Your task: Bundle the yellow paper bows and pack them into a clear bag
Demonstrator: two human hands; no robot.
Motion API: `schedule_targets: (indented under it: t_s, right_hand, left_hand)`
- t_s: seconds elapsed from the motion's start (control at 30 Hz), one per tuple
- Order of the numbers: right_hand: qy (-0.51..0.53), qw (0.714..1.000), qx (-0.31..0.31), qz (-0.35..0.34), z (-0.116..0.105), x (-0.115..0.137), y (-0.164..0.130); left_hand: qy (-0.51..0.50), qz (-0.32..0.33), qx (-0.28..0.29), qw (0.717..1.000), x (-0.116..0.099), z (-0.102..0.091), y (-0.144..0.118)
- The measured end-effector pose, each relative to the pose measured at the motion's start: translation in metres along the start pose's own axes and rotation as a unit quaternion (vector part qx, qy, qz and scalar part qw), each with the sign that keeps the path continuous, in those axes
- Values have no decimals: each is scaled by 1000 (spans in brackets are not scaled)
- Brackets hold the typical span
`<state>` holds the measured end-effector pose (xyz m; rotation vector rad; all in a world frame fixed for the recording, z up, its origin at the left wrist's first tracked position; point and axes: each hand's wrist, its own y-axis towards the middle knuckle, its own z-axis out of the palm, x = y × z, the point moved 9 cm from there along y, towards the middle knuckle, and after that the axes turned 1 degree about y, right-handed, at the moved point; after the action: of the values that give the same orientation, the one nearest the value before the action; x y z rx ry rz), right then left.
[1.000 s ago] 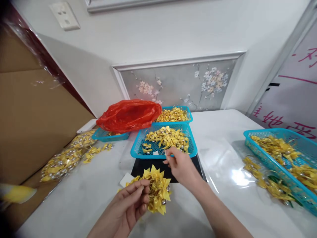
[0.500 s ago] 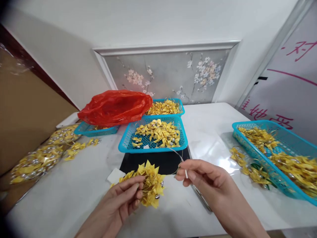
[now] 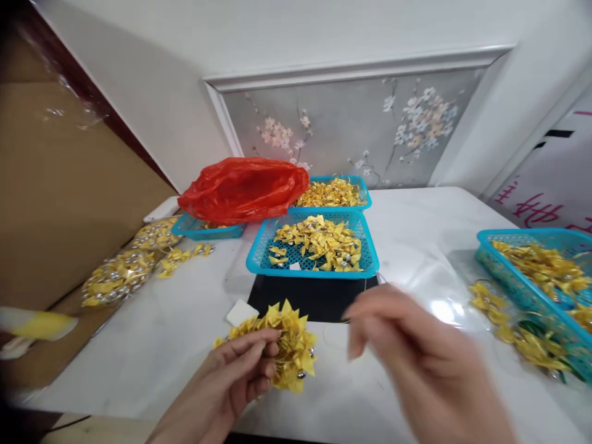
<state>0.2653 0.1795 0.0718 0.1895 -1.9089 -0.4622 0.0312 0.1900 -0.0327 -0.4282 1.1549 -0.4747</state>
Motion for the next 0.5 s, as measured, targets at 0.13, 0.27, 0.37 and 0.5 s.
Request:
schedule_targets:
  t_s: [0.13,0.27,0.37,0.5]
  right_hand:
    - [22,988,140,-55,89,3,-15]
    - [-56,992,101,-56,102,-11,-29]
    - [-107,985,116,-64,105,-14,-33]
    - [-116,981,141,-70,117,-12,-33]
  left_hand:
    - [-14,6,25,1000,6,3,2]
    - [3,12,28,1000,8,3,1]
    - [33,7,-2,999,12,-2,2]
    - [37,3,-13,999,18,-6,4]
